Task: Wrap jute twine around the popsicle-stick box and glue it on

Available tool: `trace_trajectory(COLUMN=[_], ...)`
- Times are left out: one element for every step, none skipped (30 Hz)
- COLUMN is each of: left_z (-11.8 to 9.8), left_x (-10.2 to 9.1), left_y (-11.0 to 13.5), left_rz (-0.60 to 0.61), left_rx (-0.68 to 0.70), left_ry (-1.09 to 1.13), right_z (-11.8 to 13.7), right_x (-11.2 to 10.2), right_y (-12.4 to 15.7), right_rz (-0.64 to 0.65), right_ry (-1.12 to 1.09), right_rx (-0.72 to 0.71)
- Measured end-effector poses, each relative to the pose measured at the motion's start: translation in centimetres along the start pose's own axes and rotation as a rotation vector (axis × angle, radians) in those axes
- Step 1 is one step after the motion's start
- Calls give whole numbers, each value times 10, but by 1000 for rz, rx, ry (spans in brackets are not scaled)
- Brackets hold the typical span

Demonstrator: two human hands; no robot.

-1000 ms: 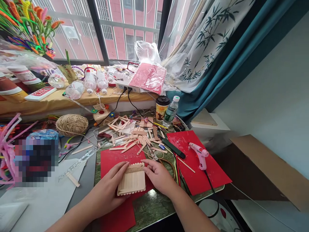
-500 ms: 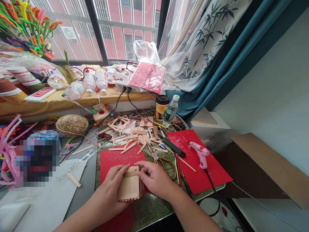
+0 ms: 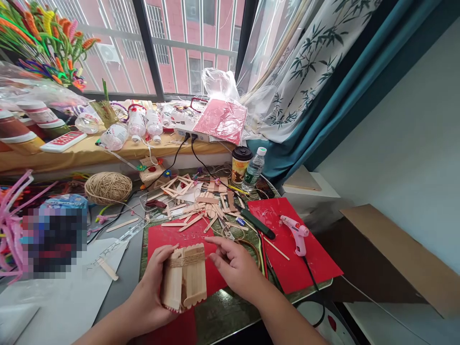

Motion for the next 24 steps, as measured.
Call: trace_trajectory(left_z=[0,0,1,2,3,4,5,6,6,5,5,5,5,5,5,7,10,14,19,24,29,32,34,34], left_x=[1,2,2,3,5,6,8,10,12,13,15,16,17,18,19,20,20,20,19,17,15,12,9,7], left_y=[0,0,0,0,0,0,-1,-2,-3,-4,-6,-9,-11,-13,-15,-17,-17,-16,-15,-12,-9,-7,-5,-3], left_rz=[13,20,23,27,42,68,99,133,171,209,240,261,277,287,293,294,296,299,295,292,284,277,271,263], left_rx=[9,12,10,5,-2,-8,-14,-23,-33,-46,-64,-83,-99,-109,-111,-109,-105,-102,-106,-114,-122,-128,-125,-119], left_ry=[31,61,94,134,183,237,289,333,362,372,367,351,327,290,242,186,130,83,53,48,67,102,146,187], right_z=[0,0,0,0,0,0,-1,-2,-3,-4,-3,-1,3,7,12,17,22,26,28,29,30,29,29,29], right_x=[2,5,10,15,20,25,29,32,33,33,33,32,31,30,29,28,27,26,26,26,26,27,28,30], right_y=[-1,-1,-2,-3,-5,-6,-7,-8,-9,-10,-10,-10,-11,-11,-13,-14,-16,-18,-20,-22,-24,-26,-27,-29], right_rz=[13,30,56,87,116,136,138,122,95,64,42,32,36,51,68,80,90,95,99,99,95,91,85,79], right_ry=[-33,-78,-137,-206,-277,-341,-391,-419,-425,-409,-369,-305,-224,-132,-39,46,114,160,188,203,212,222,237,255], right_rx=[-3,-10,-20,-33,-49,-63,-73,-82,-85,-85,-80,-70,-57,-42,-26,-15,-5,1,9,17,26,35,40,39])
Point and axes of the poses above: each hand's wrist, its own y-axis away from the middle knuckle, its own x-axis out of the palm, z = x × y, the point moved 5 cm from there along -y, towards the middle knuckle, and after that the axes turned 10 degrees about z, right-handed, at the moved point
